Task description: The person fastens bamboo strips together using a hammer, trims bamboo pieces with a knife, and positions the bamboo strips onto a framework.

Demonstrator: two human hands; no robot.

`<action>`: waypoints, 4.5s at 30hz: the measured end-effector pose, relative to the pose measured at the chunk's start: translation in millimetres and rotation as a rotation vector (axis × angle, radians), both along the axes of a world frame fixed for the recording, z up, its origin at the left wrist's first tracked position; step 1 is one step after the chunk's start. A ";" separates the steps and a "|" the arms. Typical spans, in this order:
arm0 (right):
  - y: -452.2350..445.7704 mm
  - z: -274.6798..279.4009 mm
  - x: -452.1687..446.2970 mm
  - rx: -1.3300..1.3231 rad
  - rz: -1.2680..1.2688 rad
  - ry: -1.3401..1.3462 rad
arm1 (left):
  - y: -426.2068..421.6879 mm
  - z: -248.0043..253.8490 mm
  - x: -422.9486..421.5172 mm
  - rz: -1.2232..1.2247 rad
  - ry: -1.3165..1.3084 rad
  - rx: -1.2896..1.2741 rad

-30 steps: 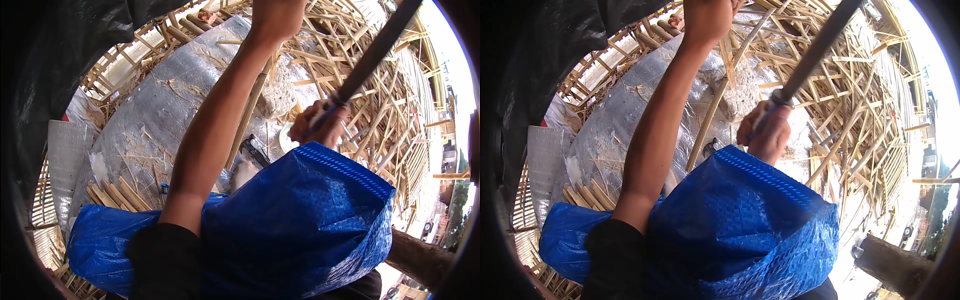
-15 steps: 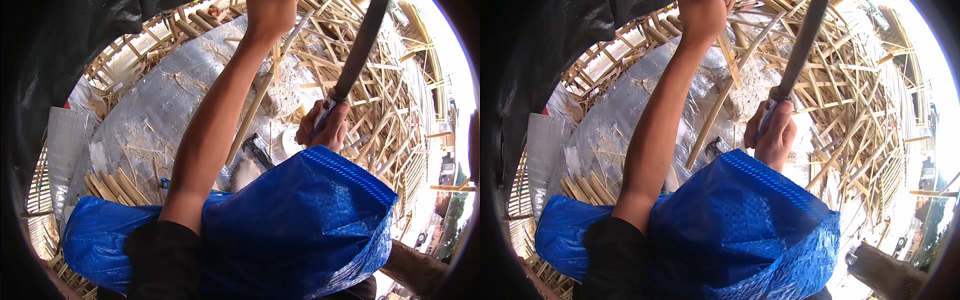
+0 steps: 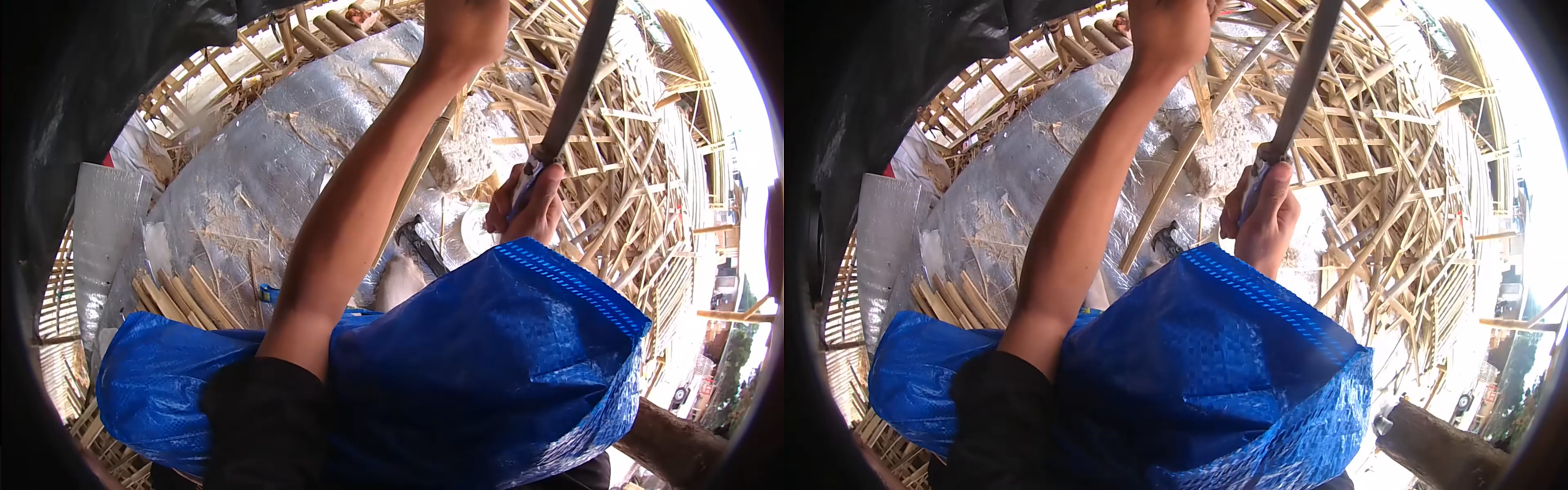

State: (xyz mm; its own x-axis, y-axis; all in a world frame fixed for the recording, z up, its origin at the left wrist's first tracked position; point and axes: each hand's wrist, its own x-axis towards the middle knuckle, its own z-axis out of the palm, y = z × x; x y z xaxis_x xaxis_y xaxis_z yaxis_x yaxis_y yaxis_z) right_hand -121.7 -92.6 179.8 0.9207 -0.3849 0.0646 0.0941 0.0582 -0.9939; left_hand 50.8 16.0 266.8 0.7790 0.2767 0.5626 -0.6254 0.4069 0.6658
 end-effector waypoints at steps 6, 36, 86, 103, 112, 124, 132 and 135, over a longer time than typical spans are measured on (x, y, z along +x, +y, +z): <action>-12.0 -81.7 13.4 -0.129 0.083 0.549 | -13.2 7.5 -12.1 0.058 -0.065 0.129; -23.5 -12.3 -22.9 0.183 0.013 0.013 | -31.4 20.1 -32.6 0.142 -0.124 -0.108; -33.4 -47.1 -28.1 0.017 0.057 0.345 | 40.3 -28.3 2.2 -0.259 0.049 -0.118; -46.5 -72.6 -18.1 0.316 -0.150 0.378 | 205.5 -51.4 -1.2 -0.396 0.551 0.271; -61.1 -28.9 -27.3 0.722 -0.085 0.035 | 177.8 -53.2 6.5 -0.500 0.475 0.129; -70.8 8.0 -19.1 0.579 -0.241 -0.121 | 176.9 -94.5 13.4 -0.616 0.366 0.035; -108.6 10.1 17.6 0.475 -0.183 -0.238 | 170.0 -102.5 7.7 -0.830 0.773 0.678; -129.6 15.3 25.0 0.424 -0.192 -0.274 | 131.8 -23.5 -29.3 -0.814 1.238 1.495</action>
State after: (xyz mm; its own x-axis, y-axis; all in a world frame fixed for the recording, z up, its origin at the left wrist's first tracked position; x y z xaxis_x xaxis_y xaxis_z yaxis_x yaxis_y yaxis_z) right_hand -96.7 -222.1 195.1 0.8025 -0.5890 0.0950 0.3952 0.4056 -0.8242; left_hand 21.4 147.8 243.3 0.5147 -0.3015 -0.8026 0.2956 -0.8164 0.4962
